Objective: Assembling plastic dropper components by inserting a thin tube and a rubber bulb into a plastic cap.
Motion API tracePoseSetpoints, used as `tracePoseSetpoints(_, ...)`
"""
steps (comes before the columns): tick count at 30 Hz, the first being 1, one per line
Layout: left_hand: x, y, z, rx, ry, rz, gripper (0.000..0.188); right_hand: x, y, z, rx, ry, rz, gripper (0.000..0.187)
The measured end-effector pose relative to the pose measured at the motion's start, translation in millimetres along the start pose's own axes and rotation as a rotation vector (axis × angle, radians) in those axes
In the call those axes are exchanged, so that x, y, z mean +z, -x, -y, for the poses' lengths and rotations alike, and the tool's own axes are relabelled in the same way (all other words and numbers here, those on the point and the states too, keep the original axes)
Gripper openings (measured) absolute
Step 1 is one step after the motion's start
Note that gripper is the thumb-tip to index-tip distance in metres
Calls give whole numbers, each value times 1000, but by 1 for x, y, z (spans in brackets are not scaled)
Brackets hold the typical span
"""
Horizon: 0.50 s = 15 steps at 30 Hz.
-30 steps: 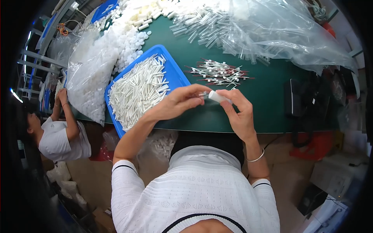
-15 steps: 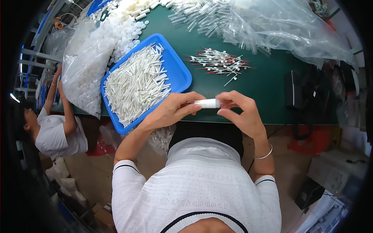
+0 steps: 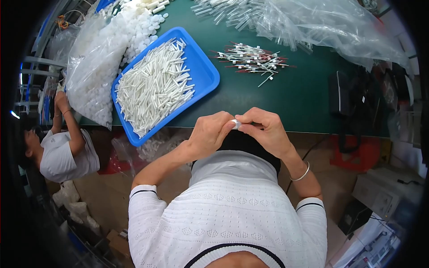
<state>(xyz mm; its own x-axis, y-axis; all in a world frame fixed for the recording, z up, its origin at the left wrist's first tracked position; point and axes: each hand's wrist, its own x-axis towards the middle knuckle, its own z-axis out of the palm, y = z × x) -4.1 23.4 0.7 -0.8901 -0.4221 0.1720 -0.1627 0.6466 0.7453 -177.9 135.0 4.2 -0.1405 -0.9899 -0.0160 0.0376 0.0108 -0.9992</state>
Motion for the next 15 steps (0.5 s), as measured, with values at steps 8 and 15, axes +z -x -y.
tracePoseSetpoints(8, -5, 0, -14, -111, 162, 14, 21, 11, 10, -24, -104, -228, -155, 24)
tracePoseSetpoints(15, 3, 6, -14, 48, 32, -110, 21, 7, 2, -19, -238, -53, -85, 24)
